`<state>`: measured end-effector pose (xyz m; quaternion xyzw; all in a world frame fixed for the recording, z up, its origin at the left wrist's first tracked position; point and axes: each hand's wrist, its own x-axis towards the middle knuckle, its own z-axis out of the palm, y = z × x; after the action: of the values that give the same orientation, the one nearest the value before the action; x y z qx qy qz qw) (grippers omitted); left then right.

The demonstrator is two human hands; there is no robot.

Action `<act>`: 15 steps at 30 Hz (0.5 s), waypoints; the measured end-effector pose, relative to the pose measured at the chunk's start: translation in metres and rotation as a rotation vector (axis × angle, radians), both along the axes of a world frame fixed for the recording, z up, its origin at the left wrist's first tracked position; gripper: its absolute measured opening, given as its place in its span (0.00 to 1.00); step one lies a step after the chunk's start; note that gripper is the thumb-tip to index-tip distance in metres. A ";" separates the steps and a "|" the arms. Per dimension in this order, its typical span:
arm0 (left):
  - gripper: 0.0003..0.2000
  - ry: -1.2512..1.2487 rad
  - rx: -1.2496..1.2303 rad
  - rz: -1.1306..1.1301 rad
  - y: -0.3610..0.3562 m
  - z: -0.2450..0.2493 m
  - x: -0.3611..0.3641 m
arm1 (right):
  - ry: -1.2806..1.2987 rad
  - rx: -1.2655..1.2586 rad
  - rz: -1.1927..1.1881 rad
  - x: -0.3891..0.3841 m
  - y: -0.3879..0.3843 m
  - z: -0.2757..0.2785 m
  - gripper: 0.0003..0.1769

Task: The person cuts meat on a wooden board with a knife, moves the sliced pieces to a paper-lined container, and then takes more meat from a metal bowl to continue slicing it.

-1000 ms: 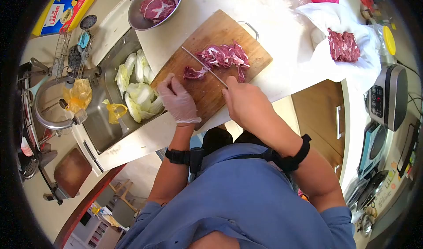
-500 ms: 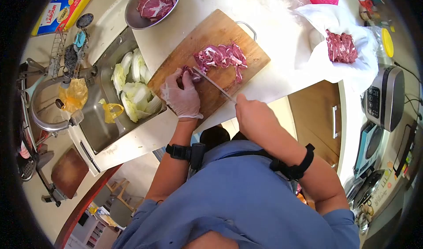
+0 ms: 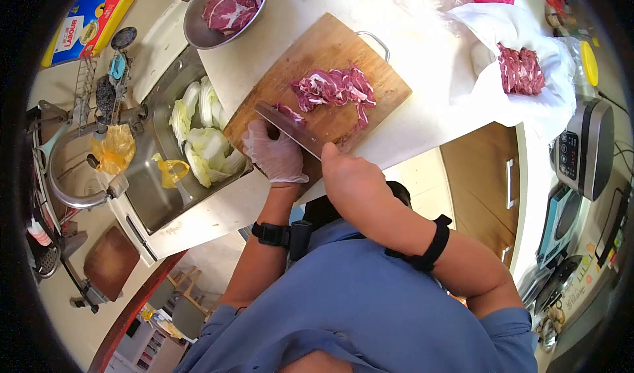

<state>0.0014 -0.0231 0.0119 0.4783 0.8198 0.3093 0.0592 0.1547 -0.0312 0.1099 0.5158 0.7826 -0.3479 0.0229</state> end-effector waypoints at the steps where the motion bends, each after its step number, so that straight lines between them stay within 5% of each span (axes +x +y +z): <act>1: 0.09 0.014 -0.016 -0.017 0.000 0.000 -0.001 | -0.001 -0.003 -0.003 -0.002 0.002 0.002 0.08; 9: 0.15 -0.054 0.021 -0.161 0.000 0.012 -0.003 | 0.112 0.114 -0.007 -0.042 0.025 -0.018 0.07; 15: 0.18 0.026 -0.017 -0.152 -0.002 0.002 -0.005 | -0.052 -0.035 -0.021 -0.007 0.006 -0.010 0.07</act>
<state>-0.0036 -0.0253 0.0136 0.5427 0.7843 0.2908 0.0761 0.1474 -0.0251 0.0996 0.5324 0.7701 -0.3481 0.0485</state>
